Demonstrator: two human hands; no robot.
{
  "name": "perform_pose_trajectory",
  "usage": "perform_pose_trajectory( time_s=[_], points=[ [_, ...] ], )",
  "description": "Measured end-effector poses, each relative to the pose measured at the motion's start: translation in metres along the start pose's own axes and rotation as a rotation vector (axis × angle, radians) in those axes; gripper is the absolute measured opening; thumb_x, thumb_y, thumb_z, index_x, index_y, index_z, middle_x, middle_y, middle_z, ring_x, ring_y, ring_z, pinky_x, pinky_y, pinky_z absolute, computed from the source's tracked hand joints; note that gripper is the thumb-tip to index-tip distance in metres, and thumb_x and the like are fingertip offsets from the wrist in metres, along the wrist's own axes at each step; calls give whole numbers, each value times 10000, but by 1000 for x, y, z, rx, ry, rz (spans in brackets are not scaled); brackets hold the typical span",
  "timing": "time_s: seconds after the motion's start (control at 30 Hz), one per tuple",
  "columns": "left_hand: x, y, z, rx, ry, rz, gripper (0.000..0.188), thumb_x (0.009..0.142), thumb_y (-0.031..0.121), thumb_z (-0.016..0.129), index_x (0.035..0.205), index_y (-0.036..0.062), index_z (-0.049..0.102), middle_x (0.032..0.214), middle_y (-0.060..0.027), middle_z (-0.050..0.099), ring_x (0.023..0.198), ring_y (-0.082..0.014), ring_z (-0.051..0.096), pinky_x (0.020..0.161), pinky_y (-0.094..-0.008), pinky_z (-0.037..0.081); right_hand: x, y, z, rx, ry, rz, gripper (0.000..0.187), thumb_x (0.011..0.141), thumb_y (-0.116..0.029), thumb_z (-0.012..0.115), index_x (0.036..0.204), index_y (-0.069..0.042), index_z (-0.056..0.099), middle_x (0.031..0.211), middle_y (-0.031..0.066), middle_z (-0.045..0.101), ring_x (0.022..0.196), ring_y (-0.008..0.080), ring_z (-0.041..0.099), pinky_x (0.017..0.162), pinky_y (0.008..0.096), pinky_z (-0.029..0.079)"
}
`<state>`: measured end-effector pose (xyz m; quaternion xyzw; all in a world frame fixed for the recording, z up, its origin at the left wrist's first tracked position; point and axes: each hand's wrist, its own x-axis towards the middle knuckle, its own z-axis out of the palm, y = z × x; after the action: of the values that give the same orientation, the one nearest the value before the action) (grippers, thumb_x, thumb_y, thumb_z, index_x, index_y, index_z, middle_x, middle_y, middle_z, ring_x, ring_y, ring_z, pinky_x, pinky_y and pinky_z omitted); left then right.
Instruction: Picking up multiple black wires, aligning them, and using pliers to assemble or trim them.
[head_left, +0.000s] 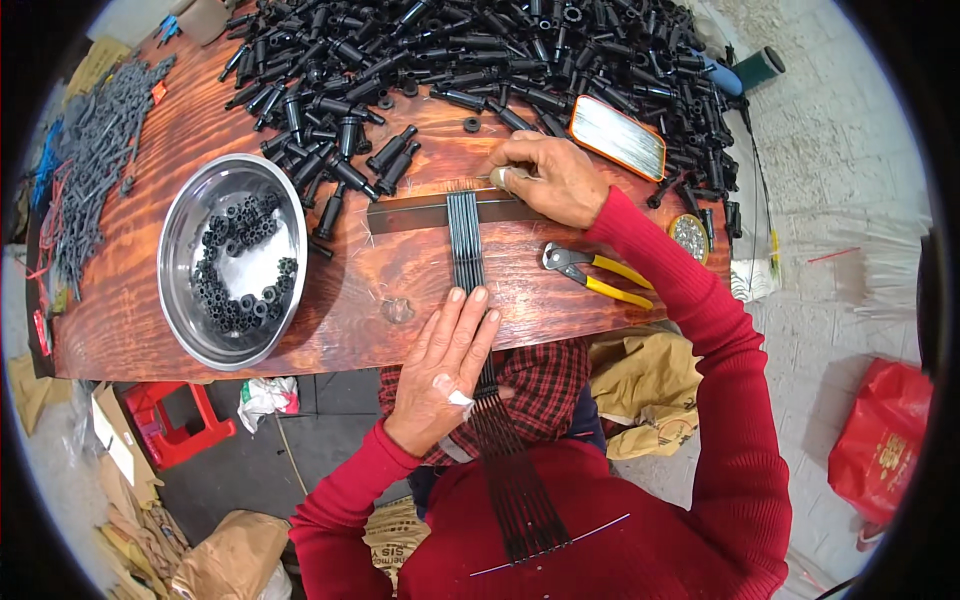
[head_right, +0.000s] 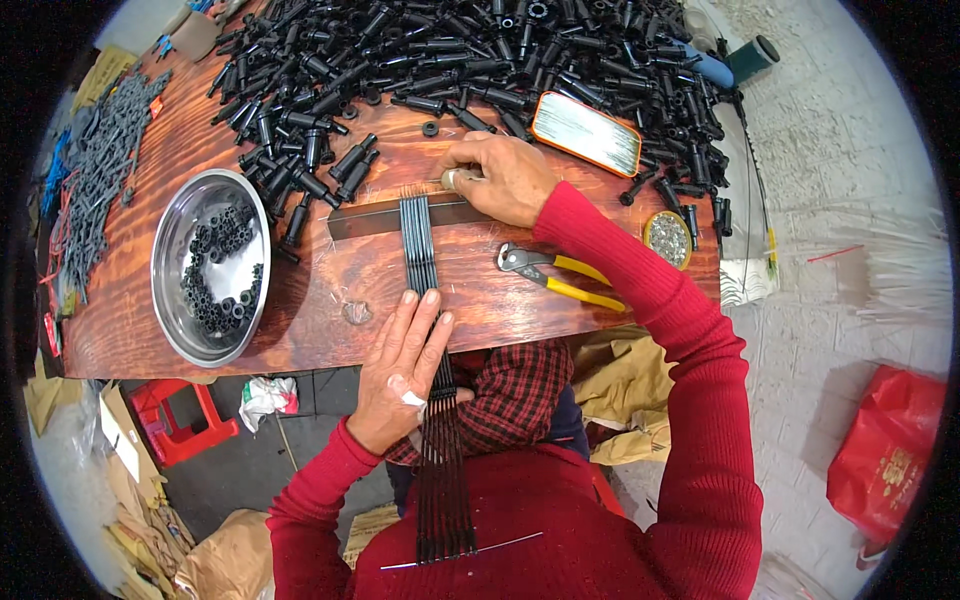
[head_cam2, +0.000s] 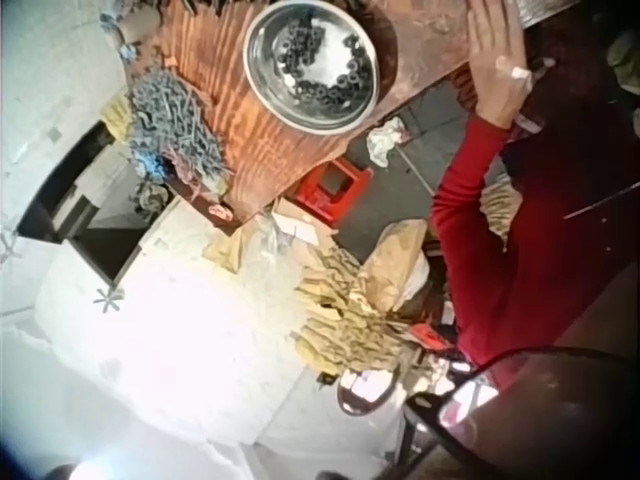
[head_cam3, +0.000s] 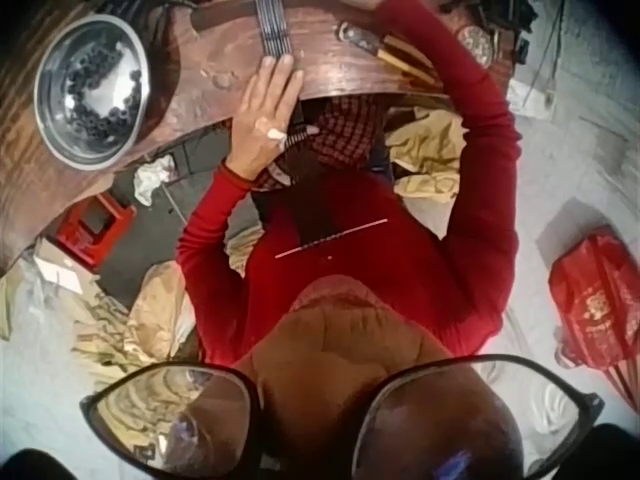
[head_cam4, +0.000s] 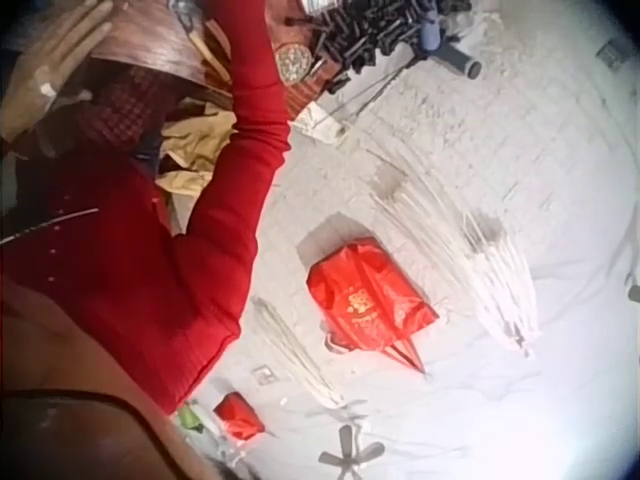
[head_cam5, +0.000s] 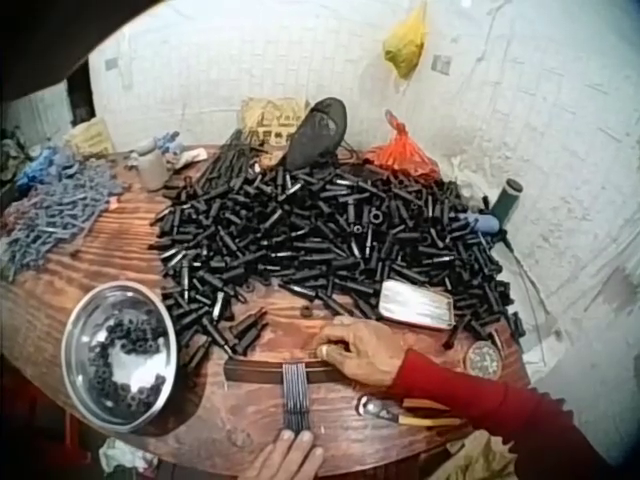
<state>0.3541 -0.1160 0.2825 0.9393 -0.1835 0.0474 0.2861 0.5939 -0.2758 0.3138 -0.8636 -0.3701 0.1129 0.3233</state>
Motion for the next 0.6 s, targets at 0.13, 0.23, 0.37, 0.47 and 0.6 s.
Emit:
perform_pose_trajectory(
  time_s=[0.13,0.23,0.37,0.47,0.6],
  points=[
    [1,0,-1,-3,-3,-3,789,842,502,619,1444,23,444,1538,-178,374,1436,-359,330,1154,-454,319,3,0,2,142,-76,116,170,915,-115,631,1041,-38,715,950,71,657,842,164,597,760,302,477],
    [1,0,-1,-15,9,-6,782,845,498,620,1442,23,448,1538,-172,376,1436,-355,331,1155,-450,318,6,4,5,211,-82,121,200,903,-175,638,1043,-78,743,949,113,720,880,211,675,827,339,509],
    [1,0,-1,-5,1,-7,782,841,497,624,1440,24,451,1540,-169,376,1436,-354,331,1156,-449,317,6,9,8,280,-78,124,207,904,-166,639,1040,-47,739,954,109,728,871,186,674,819,322,511],
    [0,-1,0,-27,7,-12,771,849,486,619,1442,24,448,1540,-172,375,1437,-354,332,1156,-448,318,8,12,10,300,-78,122,204,904,-157,640,1038,-41,740,946,105,734,858,172,672,809,313,513],
    [0,1,0,0,5,-7,771,851,486,617,1445,26,444,1540,-172,375,1438,-352,331,1157,-448,317,8,11,10,312,-93,140,208,905,-157,645,1047,-40,742,925,103,739,823,161,668,785,308,517]
  ],
)
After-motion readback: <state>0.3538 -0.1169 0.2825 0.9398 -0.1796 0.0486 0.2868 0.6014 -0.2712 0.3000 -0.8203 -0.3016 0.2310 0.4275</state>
